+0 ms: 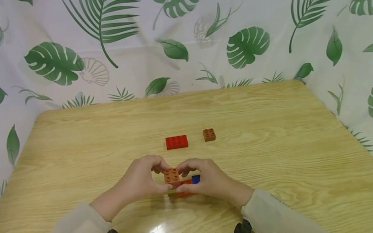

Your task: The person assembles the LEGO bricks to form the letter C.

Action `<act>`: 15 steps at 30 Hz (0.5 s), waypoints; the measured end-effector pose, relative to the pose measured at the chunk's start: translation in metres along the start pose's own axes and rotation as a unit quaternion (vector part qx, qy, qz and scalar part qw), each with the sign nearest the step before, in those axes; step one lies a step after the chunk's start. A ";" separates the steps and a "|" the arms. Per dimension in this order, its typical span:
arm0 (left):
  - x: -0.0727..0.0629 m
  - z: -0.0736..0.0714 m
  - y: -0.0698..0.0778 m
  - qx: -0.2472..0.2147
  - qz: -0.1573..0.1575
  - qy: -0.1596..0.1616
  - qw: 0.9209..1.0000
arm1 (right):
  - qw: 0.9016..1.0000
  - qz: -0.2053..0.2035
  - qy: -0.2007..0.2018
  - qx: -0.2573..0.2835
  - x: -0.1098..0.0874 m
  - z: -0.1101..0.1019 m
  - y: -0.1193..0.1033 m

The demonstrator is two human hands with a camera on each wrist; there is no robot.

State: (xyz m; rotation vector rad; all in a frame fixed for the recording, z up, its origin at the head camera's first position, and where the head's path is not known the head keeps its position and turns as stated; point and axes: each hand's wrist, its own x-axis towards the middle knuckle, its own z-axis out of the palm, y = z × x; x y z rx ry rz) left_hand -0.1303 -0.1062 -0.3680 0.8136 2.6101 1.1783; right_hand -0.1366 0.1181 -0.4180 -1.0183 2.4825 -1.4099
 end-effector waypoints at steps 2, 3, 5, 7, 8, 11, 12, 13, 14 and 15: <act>-0.001 0.001 -0.001 0.003 0.002 0.002 1.000 | 1.000 -0.004 -0.010 0.005 0.000 -0.003 0.000; -0.001 0.001 -0.001 0.003 0.003 0.003 1.000 | 1.000 -0.010 -0.014 0.007 0.000 -0.005 0.000; -0.001 0.002 -0.002 0.002 0.002 0.005 1.000 | 1.000 -0.016 -0.022 0.006 -0.001 -0.010 0.002; -0.001 0.003 -0.002 0.000 0.001 0.005 1.000 | 0.999 -0.021 -0.029 0.010 -0.001 -0.016 0.004; -0.001 0.003 -0.002 -0.003 0.001 0.006 1.000 | 0.999 -0.024 -0.029 0.011 -0.001 -0.019 0.005; -0.001 0.003 -0.002 -0.008 -0.002 0.005 1.000 | 0.999 -0.022 -0.023 0.010 0.002 -0.028 0.008; -0.001 0.003 -0.002 -0.009 -0.001 0.005 1.000 | 1.000 -0.020 -0.018 0.010 0.003 -0.031 0.010; -0.001 0.003 -0.002 -0.011 -0.002 0.005 1.000 | 1.000 -0.016 -0.013 0.005 0.004 -0.033 0.011; -0.001 0.003 -0.002 -0.011 -0.002 0.004 1.000 | 1.000 -0.011 -0.008 0.002 0.006 -0.035 0.013; -0.001 0.003 -0.002 -0.011 -0.002 0.004 1.000 | 1.000 -0.005 -0.005 -0.003 0.008 -0.037 0.015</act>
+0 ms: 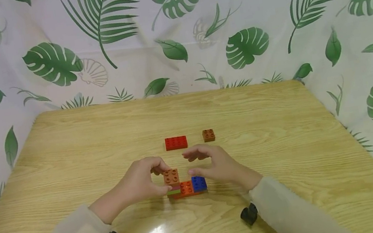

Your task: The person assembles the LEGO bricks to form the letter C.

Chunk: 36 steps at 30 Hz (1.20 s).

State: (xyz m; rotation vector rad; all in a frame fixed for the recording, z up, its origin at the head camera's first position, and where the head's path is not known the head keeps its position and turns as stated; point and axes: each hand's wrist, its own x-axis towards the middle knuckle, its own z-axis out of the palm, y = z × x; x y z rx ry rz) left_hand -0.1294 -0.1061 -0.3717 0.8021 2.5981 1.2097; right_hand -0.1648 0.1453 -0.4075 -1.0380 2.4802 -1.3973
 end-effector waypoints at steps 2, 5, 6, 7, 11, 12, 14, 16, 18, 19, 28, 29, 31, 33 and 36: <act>0.000 0.000 0.000 0.000 0.001 -0.001 1.000 | 1.000 0.012 0.005 -0.009 0.003 -0.002 0.004; -0.001 0.000 0.000 -0.001 0.001 -0.002 1.000 | 0.999 0.027 0.011 -0.031 0.009 -0.004 0.010; -0.001 0.000 -0.001 -0.001 0.001 -0.002 1.000 | 0.999 0.030 0.013 -0.041 0.011 -0.004 0.012; -0.001 0.000 -0.001 0.000 0.002 -0.001 1.000 | 0.998 0.034 0.016 -0.052 0.013 -0.004 0.014; -0.001 0.000 -0.001 0.001 0.001 -0.002 1.000 | 0.993 0.050 0.027 -0.100 0.024 -0.003 0.023; -0.001 0.000 -0.001 0.001 0.002 -0.002 1.000 | 0.992 0.055 0.030 -0.109 0.028 -0.002 0.025; -0.001 0.000 -0.002 0.001 0.003 -0.002 1.000 | 0.990 0.065 0.033 -0.121 0.034 -0.002 0.029; -0.001 0.001 -0.002 0.001 0.003 -0.003 1.000 | 0.989 0.074 0.034 -0.127 0.040 -0.002 0.031; 0.000 0.001 -0.002 0.000 0.004 -0.003 1.000 | 0.987 0.086 0.032 -0.133 0.045 -0.001 0.033; 0.000 0.000 -0.002 0.000 0.003 -0.003 1.000 | 0.986 0.093 0.030 -0.138 0.048 -0.001 0.033; 0.000 0.001 -0.004 0.000 0.010 0.003 1.000 | 0.975 0.137 -0.005 -0.175 0.065 0.004 0.036; 0.000 0.001 -0.004 0.000 0.010 0.004 1.000 | 0.974 0.142 -0.006 -0.175 0.066 0.004 0.036; 0.000 0.001 -0.005 -0.002 0.010 0.004 1.000 | 0.973 0.150 -0.008 -0.174 0.068 0.006 0.036; 0.000 0.001 -0.005 -0.007 0.011 0.004 1.000 | 0.972 0.159 -0.010 -0.173 0.071 0.007 0.036; 0.000 0.001 -0.005 -0.011 0.011 0.003 1.000 | 0.969 0.175 -0.011 -0.172 0.073 0.010 0.037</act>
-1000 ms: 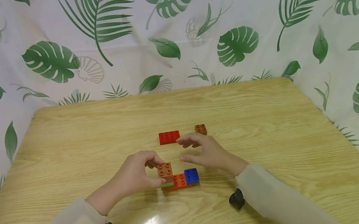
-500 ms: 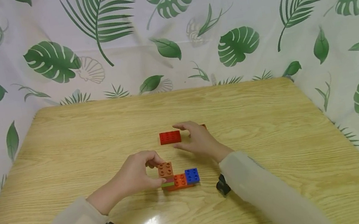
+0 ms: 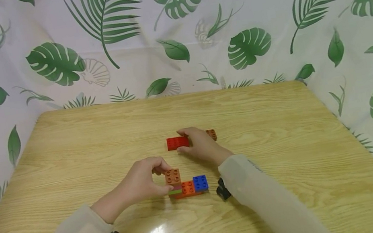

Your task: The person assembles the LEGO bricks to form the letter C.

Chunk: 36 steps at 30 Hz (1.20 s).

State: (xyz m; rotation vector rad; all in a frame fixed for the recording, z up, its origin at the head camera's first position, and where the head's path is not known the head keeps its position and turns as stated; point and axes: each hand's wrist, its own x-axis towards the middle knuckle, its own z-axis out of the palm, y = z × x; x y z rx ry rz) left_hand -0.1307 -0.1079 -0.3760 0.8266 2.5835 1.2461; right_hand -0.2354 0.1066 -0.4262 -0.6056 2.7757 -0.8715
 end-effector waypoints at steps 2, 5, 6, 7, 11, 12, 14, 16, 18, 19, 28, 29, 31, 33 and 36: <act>0.000 0.000 0.000 -0.001 -0.001 -0.001 1.000 | 1.000 0.002 -0.002 -0.002 0.001 0.001 0.000; 0.000 0.000 0.000 0.000 -0.003 -0.001 1.000 | 1.000 -0.003 -0.006 -0.011 0.002 0.003 0.000; 0.000 0.000 0.000 0.000 -0.004 -0.002 1.000 | 1.000 -0.005 -0.007 -0.016 0.002 0.003 0.000; -0.001 0.000 0.000 0.000 -0.004 -0.002 1.000 | 1.000 -0.007 -0.006 -0.018 0.001 0.004 0.000; -0.001 0.001 0.000 0.001 -0.005 0.000 1.000 | 1.000 -0.005 0.002 -0.019 -0.002 0.004 0.000; -0.001 0.001 0.000 0.001 -0.005 0.000 1.000 | 1.000 -0.004 0.004 -0.015 -0.004 0.004 -0.001; -0.001 0.001 0.000 0.000 -0.005 0.001 1.000 | 1.000 0.000 0.009 0.001 -0.008 0.003 -0.002; -0.002 0.001 0.000 -0.001 -0.004 0.002 1.000 | 1.000 0.001 0.014 0.020 -0.014 0.000 -0.003; -0.002 0.001 0.000 -0.002 -0.003 0.002 1.000 | 0.999 -0.011 0.024 0.032 -0.019 -0.002 -0.004; -0.002 0.001 0.000 -0.003 -0.003 0.002 1.000 | 0.999 -0.017 0.030 0.037 -0.021 -0.004 -0.004; -0.002 0.000 -0.001 -0.002 -0.002 0.004 1.000 | 0.988 -0.119 0.093 0.041 -0.041 -0.017 -0.003; -0.002 0.000 -0.001 -0.004 -0.002 0.004 1.000 | 0.985 -0.132 0.099 0.041 -0.043 -0.019 -0.003; -0.002 0.000 -0.001 -0.005 -0.001 0.003 1.000 | 0.982 -0.153 0.107 0.041 -0.048 -0.021 -0.004; -0.002 0.000 -0.001 -0.009 -0.003 0.001 1.000 | 0.977 -0.175 0.111 0.044 -0.052 -0.024 -0.005; -0.001 0.000 -0.001 -0.010 -0.004 -0.001 1.000 | 0.972 -0.202 0.111 0.055 -0.058 -0.028 -0.008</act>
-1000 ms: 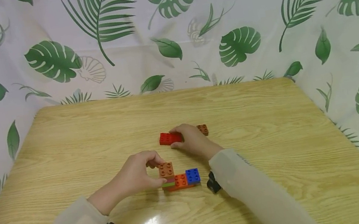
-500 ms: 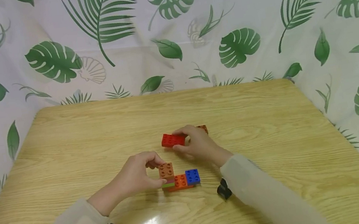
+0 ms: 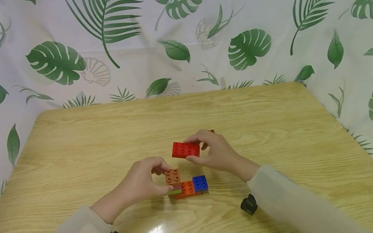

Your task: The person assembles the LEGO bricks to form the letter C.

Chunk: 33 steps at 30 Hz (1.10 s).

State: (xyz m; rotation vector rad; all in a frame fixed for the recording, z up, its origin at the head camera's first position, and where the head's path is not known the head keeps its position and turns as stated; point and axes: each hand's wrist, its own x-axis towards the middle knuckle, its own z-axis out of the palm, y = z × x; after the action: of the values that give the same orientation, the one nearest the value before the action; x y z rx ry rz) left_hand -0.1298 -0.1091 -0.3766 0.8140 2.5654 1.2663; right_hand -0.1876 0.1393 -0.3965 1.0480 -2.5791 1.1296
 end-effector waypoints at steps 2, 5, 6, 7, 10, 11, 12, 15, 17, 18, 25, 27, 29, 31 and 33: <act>0.000 0.000 0.000 0.000 0.002 0.002 1.000 | 1.000 -0.016 0.002 0.011 -0.002 -0.003 -0.004; 0.001 0.000 -0.001 0.000 0.005 0.004 1.000 | 0.999 -0.042 0.004 0.025 -0.005 -0.008 -0.010; 0.001 0.000 -0.001 -0.001 0.007 0.004 1.000 | 0.998 -0.050 0.003 0.030 -0.006 -0.009 -0.013; 0.001 0.000 -0.001 0.000 0.008 0.004 1.000 | 0.998 -0.058 0.000 0.036 -0.007 -0.010 -0.014; 0.000 0.000 -0.001 0.001 0.006 0.000 1.000 | 0.996 -0.074 -0.021 0.052 -0.009 -0.013 -0.019; 0.000 0.000 0.000 0.003 0.007 -0.001 1.000 | 0.995 -0.075 -0.029 0.056 -0.010 -0.014 -0.021; 0.000 0.000 0.000 0.003 0.006 -0.002 1.000 | 0.995 -0.075 -0.039 0.059 -0.010 -0.015 -0.023; 0.000 0.000 0.000 0.003 0.004 -0.001 1.000 | 0.993 -0.074 -0.061 0.064 -0.011 -0.017 -0.027; 0.000 0.000 0.001 0.002 0.005 0.001 1.000 | 0.993 -0.078 -0.069 0.063 -0.011 -0.018 -0.029; 0.000 0.000 0.001 0.001 0.005 0.002 1.000 | 0.992 -0.080 -0.072 0.061 -0.010 -0.019 -0.030; 0.000 0.000 0.000 0.003 0.004 0.005 1.000 | 0.991 -0.085 -0.089 0.045 -0.010 -0.021 -0.036; 0.001 0.000 0.000 0.004 0.002 0.004 1.000 | 0.991 -0.083 -0.096 0.037 -0.009 -0.022 -0.038; 0.000 0.000 0.000 0.004 0.002 0.002 1.000 | 0.991 -0.081 -0.104 0.026 -0.008 -0.023 -0.041; 0.000 0.000 0.000 0.003 0.002 0.002 1.000 | 0.991 -0.075 -0.113 0.014 -0.007 -0.024 -0.045; 0.000 -0.001 0.001 0.002 0.005 0.002 1.000 | 0.990 -0.068 -0.124 0.003 -0.006 -0.026 -0.049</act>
State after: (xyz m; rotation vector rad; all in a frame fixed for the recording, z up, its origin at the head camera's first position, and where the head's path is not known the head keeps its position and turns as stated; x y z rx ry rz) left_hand -0.1300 -0.1092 -0.3757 0.8271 2.5716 1.2672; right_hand -0.1553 0.1374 -0.3516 1.4248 -2.6351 1.0345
